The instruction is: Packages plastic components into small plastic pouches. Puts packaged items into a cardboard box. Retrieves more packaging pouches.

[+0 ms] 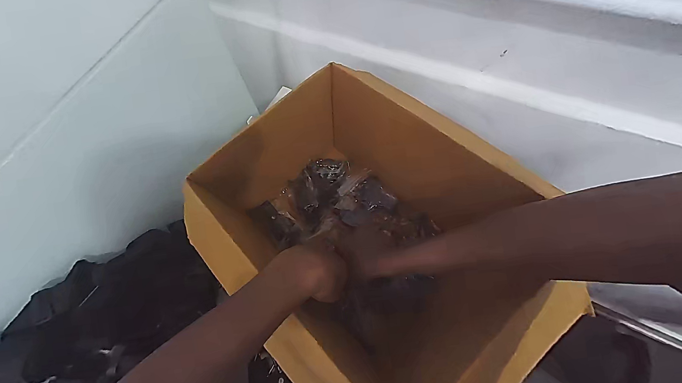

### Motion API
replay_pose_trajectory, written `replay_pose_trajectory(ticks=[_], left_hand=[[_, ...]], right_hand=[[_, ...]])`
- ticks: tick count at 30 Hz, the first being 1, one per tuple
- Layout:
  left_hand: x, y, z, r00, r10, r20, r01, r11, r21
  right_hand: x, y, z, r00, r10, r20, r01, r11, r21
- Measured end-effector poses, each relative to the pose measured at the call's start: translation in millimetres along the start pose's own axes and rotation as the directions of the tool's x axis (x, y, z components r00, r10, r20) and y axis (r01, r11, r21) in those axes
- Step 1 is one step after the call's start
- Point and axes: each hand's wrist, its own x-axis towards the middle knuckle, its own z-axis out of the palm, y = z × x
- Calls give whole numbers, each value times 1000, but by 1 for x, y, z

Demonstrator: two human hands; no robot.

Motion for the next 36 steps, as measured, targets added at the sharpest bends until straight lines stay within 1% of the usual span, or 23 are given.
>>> replay_pose_trajectory(ticks=[1, 2, 3, 4, 5, 6, 7, 8, 9, 10, 12, 14, 16, 18, 19, 21, 24, 26, 29, 32, 33, 34, 36], left_hand=[[1, -1, 0, 1000, -12, -1, 12, 1000, -12], [2, -2, 2, 1000, -22, -4, 22, 1000, -17], [1, -2, 3, 999, -36, 0, 36, 999, -24], [-1, -2, 2, 998, -57, 7, 57, 998, -37], [-3, -2, 1, 997, -79, 7, 79, 995, -58], [-4, -2, 0, 995, -102, 7, 102, 992, -68], [-4, -3, 0, 993, -122, 1, 122, 990, -76], [-4, -3, 0, 990, -140, -7, 139, 987, -79], [-4, -3, 1, 988, -155, -18, 153, 985, -75], [-4, -3, 1, 985, -167, -33, 164, 984, -68], [-3, -2, 0, 982, -180, -64, 176, 983, -56], [-2, -5, 0, 978, -179, -103, 172, 983, -70], [1, -10, 2, 976, -140, -165, 115, 982, -150], [-1, -16, 4, 959, -62, -278, -15, 963, -268], [-3, -18, 5, 939, -24, -343, -97, 939, -331], [-10, -16, 9, 902, 7, -431, -226, 860, -457], [-16, -6, 13, 878, 18, -478, -353, 697, -624], [-17, 2, 15, 874, 19, -486, -396, 606, -689], [-13, 11, 17, 868, -19, -496, -407, 546, -733], [-19, 15, 22, 853, -91, -515, -402, 516, -757], [-24, 17, 25, 836, -128, -534, -409, 506, -760], [-31, 19, 28, 805, -170, -568, -427, 499, -754], [-53, 24, 37, 718, -250, -650, -483, 494, -723]], right_hand=[[-3, 0, 5, 1000, -2, -26, 3, 1000, 12], [-9, 3, 11, 993, -52, -102, 53, 999, 0], [-21, 6, 18, 960, -145, -240, 140, 990, -37], [-43, 1, 12, 946, -176, -270, 157, 983, -91], [-68, -28, -28, 989, 80, 123, -64, 990, -125], [-45, -2, 4, 962, -135, -237, 128, 991, -43], [-23, 3, 10, 967, -99, -237, 107, 994, 22], [-11, -1, 5, 992, -8, -126, 17, 998, 67], [-7, -4, 1, 997, 53, -58, -47, 994, 96], [-6, -4, -2, 996, 82, -35, -77, 990, 120], [-13, -3, -4, 994, 82, -78, -66, 979, 194], [-30, -5, -15, 994, 82, -71, -58, 954, 294], [-38, -2, -21, 989, 105, -101, -57, 918, 392], [-43, 5, -23, 978, 145, -148, -53, 865, 498], [-46, 9, -25, 971, 171, -169, -52, 835, 548], [-54, 13, -29, 958, 213, -195, -43, 774, 631], [-61, 16, -30, 945, 243, -219, 4, 662, 750], [-62, 14, -30, 944, 253, -209, 22, 588, 809], [-65, 9, -31, 946, 262, -188, 18, 539, 842], [-73, 5, -32, 951, 220, -216, 82, 496, 864], [-78, 4, -32, 946, 212, -245, 122, 467, 876], [-85, 2, -34, 939, 198, -281, 171, 438, 882], [-104, -6, -37, 918, 176, -356, 277, 359, 891]])
